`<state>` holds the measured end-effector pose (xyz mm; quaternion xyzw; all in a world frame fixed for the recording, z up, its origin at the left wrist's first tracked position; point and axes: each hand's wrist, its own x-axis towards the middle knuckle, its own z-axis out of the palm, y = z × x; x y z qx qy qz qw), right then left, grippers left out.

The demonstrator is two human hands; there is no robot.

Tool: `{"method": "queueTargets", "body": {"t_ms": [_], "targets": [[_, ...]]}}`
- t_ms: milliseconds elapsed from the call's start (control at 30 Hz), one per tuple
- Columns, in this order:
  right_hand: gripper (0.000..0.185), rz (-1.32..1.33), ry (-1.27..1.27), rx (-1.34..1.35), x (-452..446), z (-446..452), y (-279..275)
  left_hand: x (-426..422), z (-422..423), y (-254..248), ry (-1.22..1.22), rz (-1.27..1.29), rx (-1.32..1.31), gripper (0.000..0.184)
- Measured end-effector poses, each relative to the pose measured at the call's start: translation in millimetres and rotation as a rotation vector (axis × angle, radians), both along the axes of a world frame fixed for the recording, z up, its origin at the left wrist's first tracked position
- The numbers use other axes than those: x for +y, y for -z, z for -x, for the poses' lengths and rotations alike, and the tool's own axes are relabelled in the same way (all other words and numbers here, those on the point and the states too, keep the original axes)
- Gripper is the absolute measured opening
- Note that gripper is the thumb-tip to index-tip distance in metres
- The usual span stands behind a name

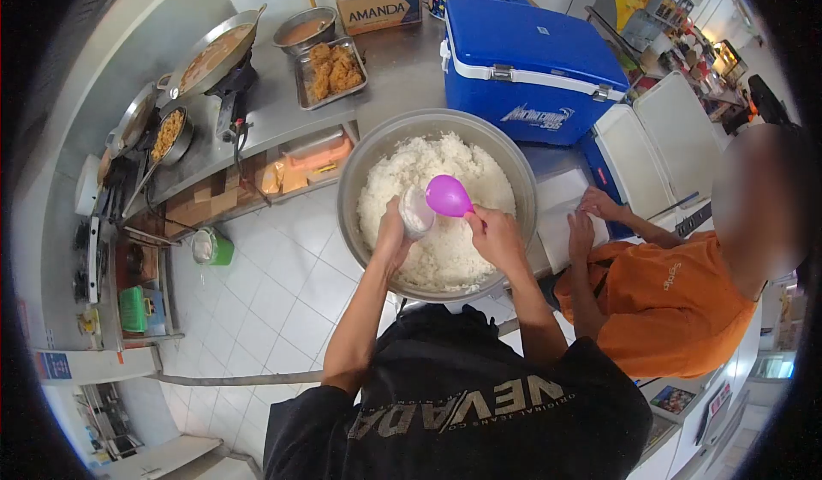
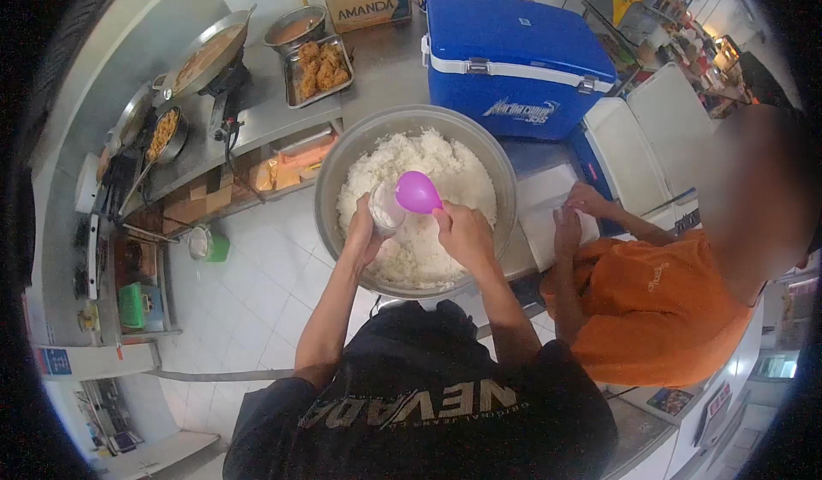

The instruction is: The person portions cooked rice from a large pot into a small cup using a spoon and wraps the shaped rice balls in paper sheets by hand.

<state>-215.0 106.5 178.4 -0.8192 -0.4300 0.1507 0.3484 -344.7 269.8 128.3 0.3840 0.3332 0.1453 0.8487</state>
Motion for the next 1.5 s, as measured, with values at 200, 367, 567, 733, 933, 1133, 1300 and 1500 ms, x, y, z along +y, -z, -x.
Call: {"method": "queueTargets", "body": {"t_ms": [200,367,567,733,933,1133,1300,1500], "targets": [[0.024,-0.122,-0.104,0.031,3.0,14.6,28.6,1.5,-4.3,18.1,-0.121,-0.123,0.051,0.053],[0.021,-0.176,-0.207,0.451,3.2,-6.5,54.1,-4.3,4.3,21.7,-0.101,-0.097,0.015,0.052],[0.026,0.475,0.058,-0.491,-22.9,-9.4,41.2,5.0,25.1,3.1,-0.091,0.093,-0.060,0.060],[0.031,0.178,-0.069,-0.492,-14.3,-19.0,23.8,1.8,22.2,-15.9,-0.017,0.028,0.095,0.058],[0.040,0.016,-0.351,-0.755,-3.8,-13.6,24.1,8.3,19.6,-6.0,0.097,-0.012,0.089,0.054],[0.046,0.072,-0.381,-0.818,-20.6,-7.6,41.8,7.9,28.3,-18.1,0.019,0.033,0.131,0.054],[0.033,0.109,-0.283,-0.824,-30.8,-11.7,37.7,22.7,28.3,-1.9,-0.030,0.065,0.040,0.054],[0.018,0.177,0.061,-0.233,-28.1,-29.3,77.6,31.7,27.0,13.3,-0.084,0.079,-0.198,0.053]]}}
